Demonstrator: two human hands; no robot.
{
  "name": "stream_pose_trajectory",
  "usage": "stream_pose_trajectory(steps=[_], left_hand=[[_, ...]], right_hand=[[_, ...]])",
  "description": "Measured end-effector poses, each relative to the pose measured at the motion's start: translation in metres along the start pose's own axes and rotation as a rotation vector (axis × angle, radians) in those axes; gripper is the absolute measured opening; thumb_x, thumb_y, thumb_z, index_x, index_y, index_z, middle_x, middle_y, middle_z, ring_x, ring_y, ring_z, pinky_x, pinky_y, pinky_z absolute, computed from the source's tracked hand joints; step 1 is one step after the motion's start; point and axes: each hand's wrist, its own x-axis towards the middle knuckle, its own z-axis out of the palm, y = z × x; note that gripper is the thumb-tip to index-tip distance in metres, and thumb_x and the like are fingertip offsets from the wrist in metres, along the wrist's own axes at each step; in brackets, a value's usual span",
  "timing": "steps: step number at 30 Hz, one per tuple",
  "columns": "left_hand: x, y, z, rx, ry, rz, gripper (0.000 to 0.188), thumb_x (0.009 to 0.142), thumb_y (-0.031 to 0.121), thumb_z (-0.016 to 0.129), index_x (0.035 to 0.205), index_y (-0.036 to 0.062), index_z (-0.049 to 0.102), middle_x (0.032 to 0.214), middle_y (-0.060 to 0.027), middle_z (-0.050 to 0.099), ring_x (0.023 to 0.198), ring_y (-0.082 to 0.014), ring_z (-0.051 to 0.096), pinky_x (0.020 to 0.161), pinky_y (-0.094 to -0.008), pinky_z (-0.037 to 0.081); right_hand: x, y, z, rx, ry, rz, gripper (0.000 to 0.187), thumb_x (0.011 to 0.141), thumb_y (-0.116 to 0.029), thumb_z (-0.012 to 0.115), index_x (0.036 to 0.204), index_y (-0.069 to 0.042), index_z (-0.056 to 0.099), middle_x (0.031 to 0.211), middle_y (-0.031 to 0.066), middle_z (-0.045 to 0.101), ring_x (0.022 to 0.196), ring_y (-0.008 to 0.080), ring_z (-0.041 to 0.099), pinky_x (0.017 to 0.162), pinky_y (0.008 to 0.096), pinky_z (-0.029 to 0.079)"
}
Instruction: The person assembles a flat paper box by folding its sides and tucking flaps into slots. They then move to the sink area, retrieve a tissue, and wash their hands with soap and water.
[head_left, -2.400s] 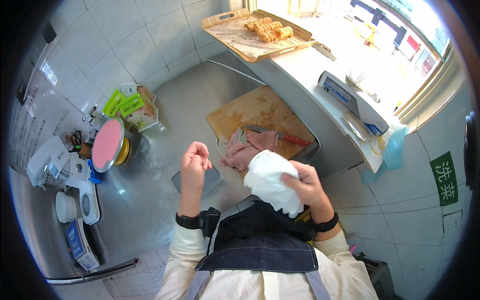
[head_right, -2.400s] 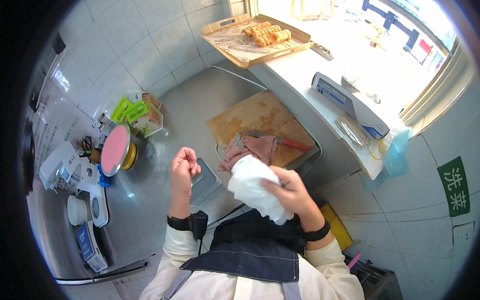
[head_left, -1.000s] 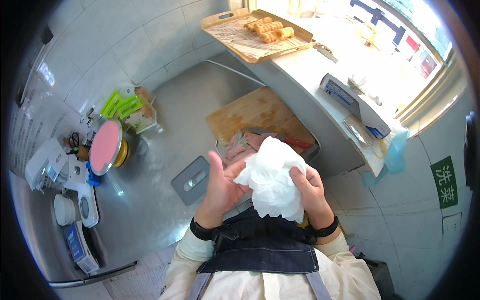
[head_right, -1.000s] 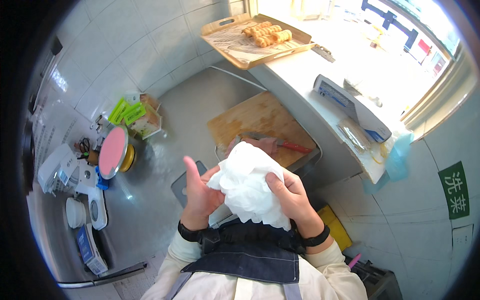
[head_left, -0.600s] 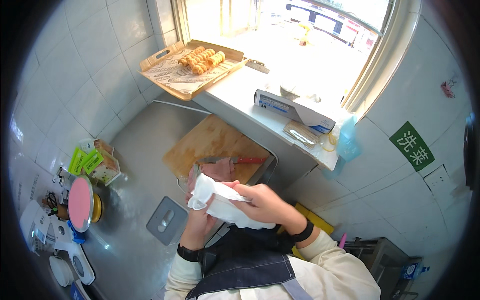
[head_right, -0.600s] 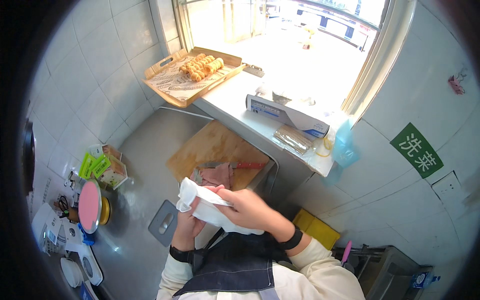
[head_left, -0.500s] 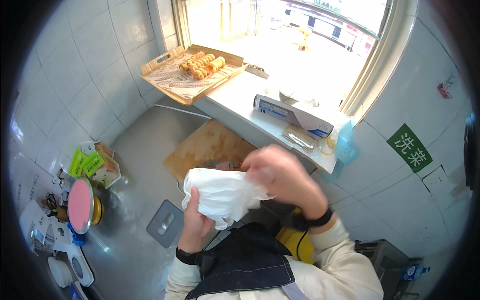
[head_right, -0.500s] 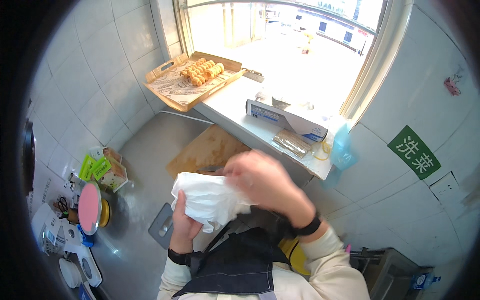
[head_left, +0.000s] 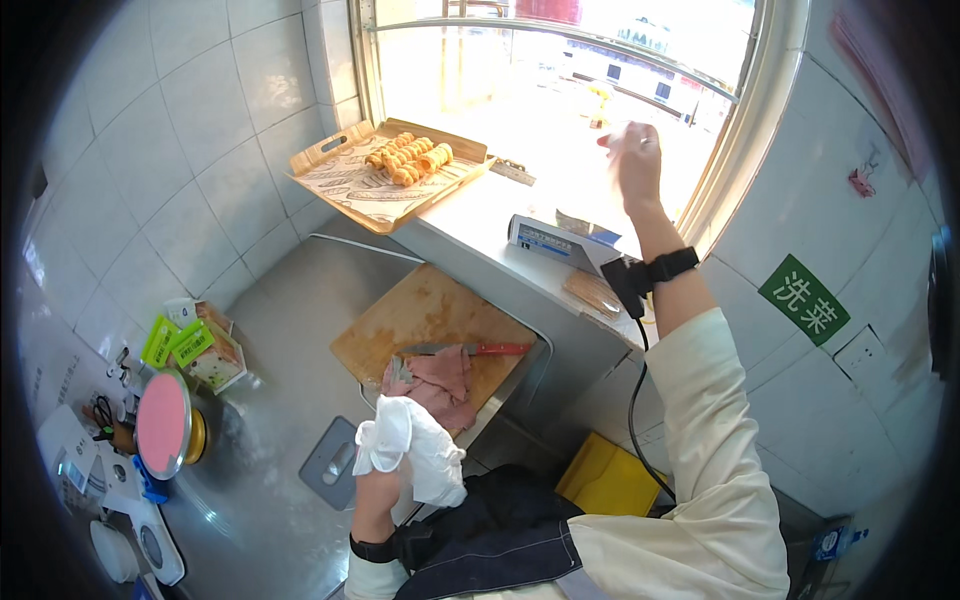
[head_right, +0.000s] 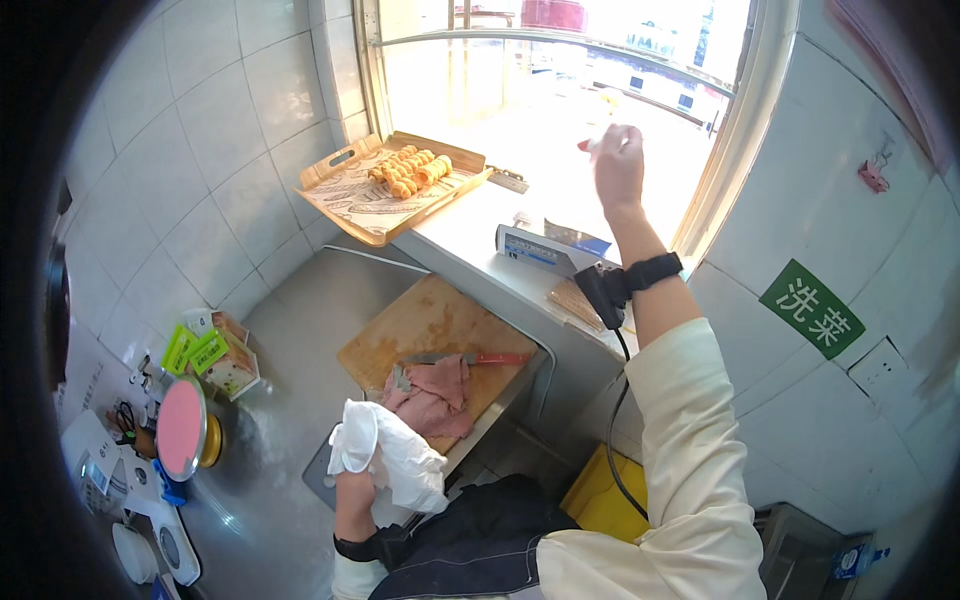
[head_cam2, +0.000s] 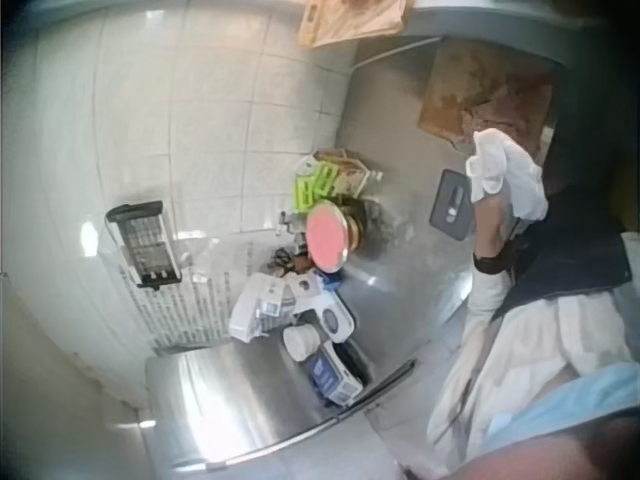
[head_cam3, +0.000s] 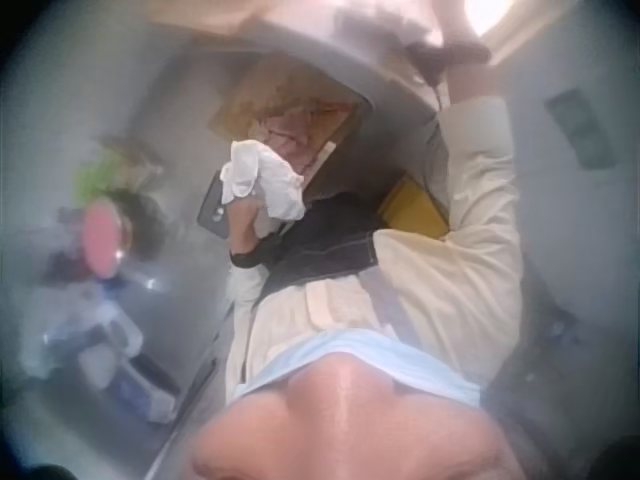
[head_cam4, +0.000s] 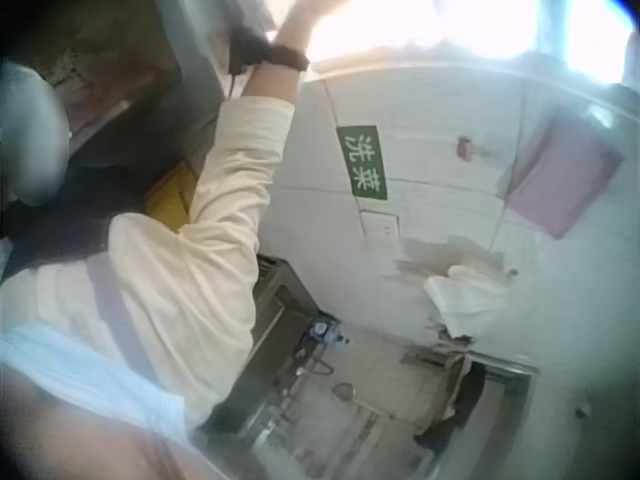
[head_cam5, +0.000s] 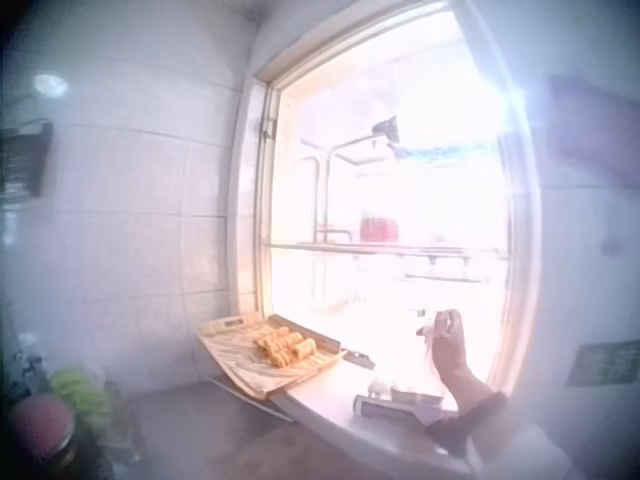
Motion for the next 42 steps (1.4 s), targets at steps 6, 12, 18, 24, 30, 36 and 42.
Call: stream_pose_trajectory(steps=[6, 12, 18, 24, 30, 36, 42], left_hand=[[0.023, 0.029, 0.005, -0.164, -0.183, 0.200, 0.049, 0.088, 0.022, 0.061, 0.131, 0.0039, 0.046, 0.143, -0.0118, 0.033, 0.135, -0.0233, 0.030, 0.106, -0.0375, 0.032], [0.034, 0.046, 0.034, -0.274, -0.184, 0.239, 0.057, 0.089, 0.032, 0.063, 0.135, 0.0063, 0.044, 0.155, -0.0144, 0.016, 0.143, -0.0245, 0.018, 0.112, -0.0385, 0.025], [0.026, 0.003, 0.018, -0.324, -0.190, 0.096, 0.043, 0.097, 0.030, 0.050, 0.131, 0.0043, 0.046, 0.129, -0.0142, 0.054, 0.119, -0.0270, 0.052, 0.102, -0.0406, 0.040], [0.019, -0.001, 0.025, -0.747, 0.111, -0.191, 0.033, 0.097, 0.024, 0.050, 0.121, 0.0020, 0.052, 0.113, -0.0133, 0.061, 0.097, -0.0252, 0.064, 0.084, -0.0381, 0.054], [0.021, -0.004, 0.010, -0.822, 0.093, -0.252, 0.034, 0.098, 0.028, 0.049, 0.118, 0.0016, 0.053, 0.103, -0.0101, 0.063, 0.089, -0.0191, 0.063, 0.075, -0.0335, 0.054], [0.018, -0.016, 0.009, -1.053, 0.074, -0.238, 0.043, 0.098, 0.039, 0.043, 0.120, 0.0031, 0.052, 0.102, -0.0096, 0.063, 0.086, -0.0226, 0.064, 0.075, -0.0385, 0.054], [0.020, 0.008, 0.018, -1.288, 0.072, -0.277, 0.055, 0.095, 0.044, 0.041, 0.131, 0.0033, 0.044, 0.117, -0.0223, 0.059, 0.107, -0.0406, 0.058, 0.095, -0.0545, 0.045]], right_hand=[[-0.077, -0.095, 0.024, -0.046, -0.330, -0.247, 0.018, 0.099, -0.022, 0.048, 0.100, -0.005, 0.057, 0.078, 0.0014, 0.060, 0.067, 0.0071, 0.053, 0.060, 0.0239, 0.044], [-0.213, -0.131, 0.053, -0.100, -1.011, -0.553, 0.011, 0.082, -0.014, 0.066, 0.092, -0.010, 0.065, 0.085, 0.0054, 0.062, 0.087, 0.0256, 0.059, 0.077, 0.0373, 0.046], [-0.183, -0.124, 0.056, -0.084, -1.529, -0.256, 0.028, 0.085, -0.030, 0.064, 0.101, -0.008, 0.065, 0.088, 0.0096, 0.066, 0.086, 0.0287, 0.064, 0.076, 0.0367, 0.051], [-0.054, -0.013, 0.026, -1.388, -0.534, -0.174, 0.054, 0.079, -0.047, 0.069, 0.109, -0.003, 0.065, 0.103, 0.0213, 0.063, 0.106, 0.0317, 0.056, 0.091, 0.0424, 0.044], [-0.024, 0.029, 0.006, -0.833, -0.391, 0.088, 0.028, 0.086, -0.026, 0.058, 0.097, -0.001, 0.066, 0.093, 0.0254, 0.065, 0.094, 0.0408, 0.062, 0.082, 0.0463, 0.048], [-0.001, -0.052, -0.007, -0.051, -0.094, -0.118, 0.034, 0.099, -0.028, 0.048, 0.117, 0.000, 0.057, 0.088, 0.0097, 0.066, 0.076, 0.0138, 0.060, 0.070, 0.0292, 0.049], [-0.144, -0.070, 0.028, 0.130, -0.385, 0.162, 0.029, 0.098, -0.021, 0.047, 0.107, 0.000, 0.065, 0.083, 0.0002, 0.063, 0.074, 0.0044, 0.054, 0.063, 0.0223, 0.046]])
